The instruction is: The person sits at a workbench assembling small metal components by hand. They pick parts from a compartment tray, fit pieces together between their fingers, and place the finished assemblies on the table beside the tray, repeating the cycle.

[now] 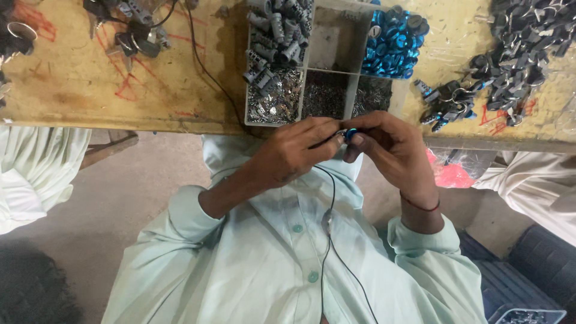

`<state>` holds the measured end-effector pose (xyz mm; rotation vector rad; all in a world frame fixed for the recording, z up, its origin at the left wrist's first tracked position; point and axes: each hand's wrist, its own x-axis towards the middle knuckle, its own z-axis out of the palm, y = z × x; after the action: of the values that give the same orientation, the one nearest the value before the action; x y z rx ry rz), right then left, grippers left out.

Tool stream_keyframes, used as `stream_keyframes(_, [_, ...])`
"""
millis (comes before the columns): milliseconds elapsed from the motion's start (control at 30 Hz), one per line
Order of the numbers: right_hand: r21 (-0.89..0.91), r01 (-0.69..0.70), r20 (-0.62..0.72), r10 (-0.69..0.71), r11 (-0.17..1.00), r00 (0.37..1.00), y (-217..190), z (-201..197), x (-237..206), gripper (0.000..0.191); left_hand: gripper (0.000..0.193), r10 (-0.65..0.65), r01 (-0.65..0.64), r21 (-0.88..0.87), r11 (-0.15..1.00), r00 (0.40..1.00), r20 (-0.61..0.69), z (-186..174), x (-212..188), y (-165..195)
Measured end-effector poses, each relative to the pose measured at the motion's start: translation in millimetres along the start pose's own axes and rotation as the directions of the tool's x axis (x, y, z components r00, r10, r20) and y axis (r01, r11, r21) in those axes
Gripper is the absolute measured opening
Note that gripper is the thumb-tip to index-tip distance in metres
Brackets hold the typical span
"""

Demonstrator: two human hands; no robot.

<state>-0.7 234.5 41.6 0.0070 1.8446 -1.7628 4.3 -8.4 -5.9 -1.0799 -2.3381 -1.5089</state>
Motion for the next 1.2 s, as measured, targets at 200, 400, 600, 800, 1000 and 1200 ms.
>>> stream_keyframes(200, [0.083, 0.025, 0.001, -0.025, 0.996, 1.0, 5, 4, 5, 0.009, 0.016, 0.082, -0.087, 0.082, 0.993, 0.995, 0.06, -10, 2, 1])
stream_keyframes(400, [0.136, -0.007, 0.141, -0.013, 0.991, 0.99, 19, 14, 0, 0.026, 0.031, -0.123, 0.118, -0.094, 0.989, 0.991, -0.049, 3, -2, 8])
stream_keyframes(600, [0.407, -0.103, 0.186, 0.028, 0.908, 0.982, -14, 21, -8, 0.03, 0.038, -0.425, 0.373, -0.358, 0.856, 0.902, -0.075, 17, 4, 38])
stream_keyframes(800, [-0.938, -0.162, -0.319, -0.585, 0.305, 0.745, 4, -86, -12, 0.017, 0.036, -0.302, 0.28, -0.206, 0.938, 0.95, -0.083, 10, 19, 34])
stream_keyframes(1000, [-0.85, -0.041, -0.346, -0.499, 0.525, 0.795, 39, -144, -31, 0.01, 0.034, -0.293, 0.281, -0.236, 0.93, 0.956, -0.016, 14, 24, 31])
stream_keyframes(1200, [-0.447, 0.223, -0.499, -0.449, 0.866, 0.741, 35, -138, -42, 0.005, 0.028, -0.338, 0.336, -0.283, 0.898, 0.94, 0.042, 18, 24, 30])
